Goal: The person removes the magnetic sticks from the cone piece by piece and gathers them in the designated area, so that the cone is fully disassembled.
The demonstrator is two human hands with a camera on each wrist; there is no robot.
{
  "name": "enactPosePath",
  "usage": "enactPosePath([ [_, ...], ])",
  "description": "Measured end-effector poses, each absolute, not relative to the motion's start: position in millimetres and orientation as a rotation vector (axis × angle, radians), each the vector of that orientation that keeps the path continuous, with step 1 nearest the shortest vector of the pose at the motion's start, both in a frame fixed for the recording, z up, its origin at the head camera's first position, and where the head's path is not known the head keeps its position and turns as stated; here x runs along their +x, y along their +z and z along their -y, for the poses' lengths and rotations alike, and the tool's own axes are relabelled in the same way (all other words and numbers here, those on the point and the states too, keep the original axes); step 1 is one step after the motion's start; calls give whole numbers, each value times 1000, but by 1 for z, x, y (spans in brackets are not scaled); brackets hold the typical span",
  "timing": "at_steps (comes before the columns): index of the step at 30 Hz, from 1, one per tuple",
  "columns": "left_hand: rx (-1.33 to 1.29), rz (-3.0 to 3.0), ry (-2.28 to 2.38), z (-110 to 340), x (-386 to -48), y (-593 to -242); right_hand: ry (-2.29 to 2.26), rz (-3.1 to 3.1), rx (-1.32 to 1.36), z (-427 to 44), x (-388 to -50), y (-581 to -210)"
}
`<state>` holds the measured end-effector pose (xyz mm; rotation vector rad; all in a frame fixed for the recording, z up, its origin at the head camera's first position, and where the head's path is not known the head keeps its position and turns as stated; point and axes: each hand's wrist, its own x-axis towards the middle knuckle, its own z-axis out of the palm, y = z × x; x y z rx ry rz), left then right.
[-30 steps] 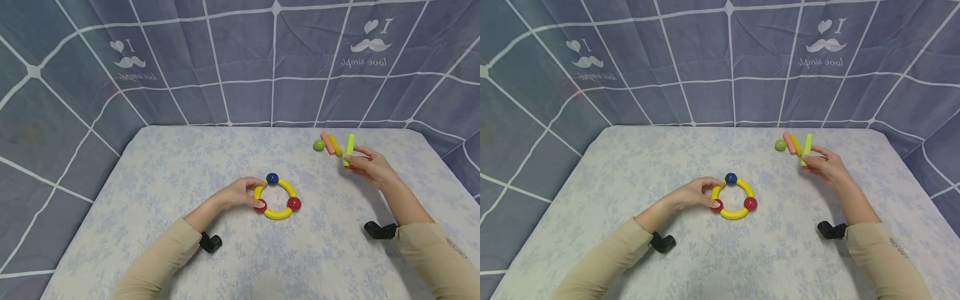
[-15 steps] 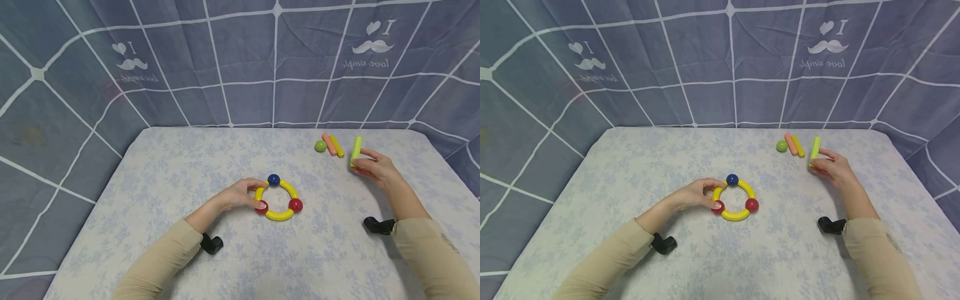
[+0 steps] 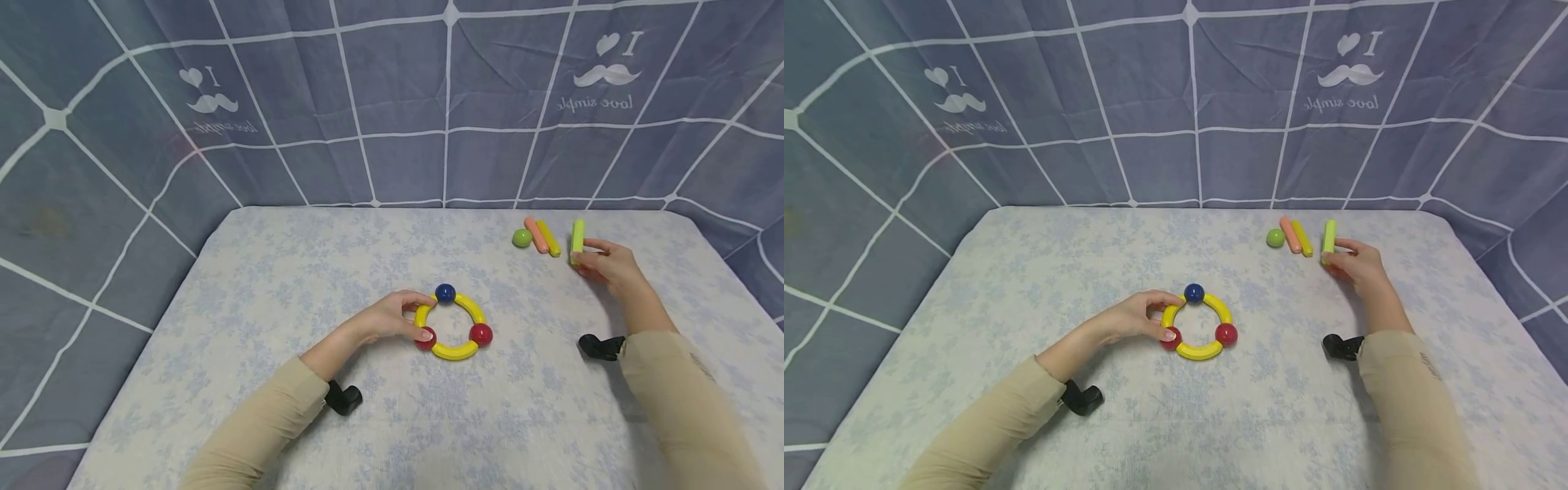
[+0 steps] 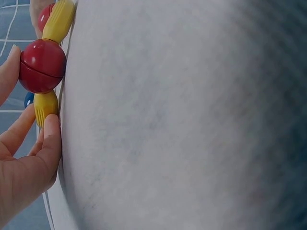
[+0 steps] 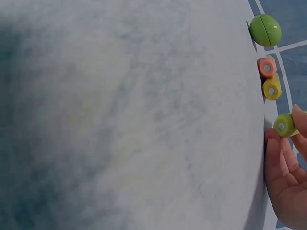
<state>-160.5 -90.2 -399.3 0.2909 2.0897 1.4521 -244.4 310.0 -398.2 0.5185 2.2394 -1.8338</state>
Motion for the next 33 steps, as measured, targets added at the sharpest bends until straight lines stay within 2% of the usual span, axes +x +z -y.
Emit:
enactPosePath([
  [12, 291, -2113, 1433, 90, -160, -401, -1550, -2517, 584, -299, -260, -403],
  [33, 306, -2129, 1427, 91, -159, -401, -1536, -2550, 589, -291, -260, -405],
])
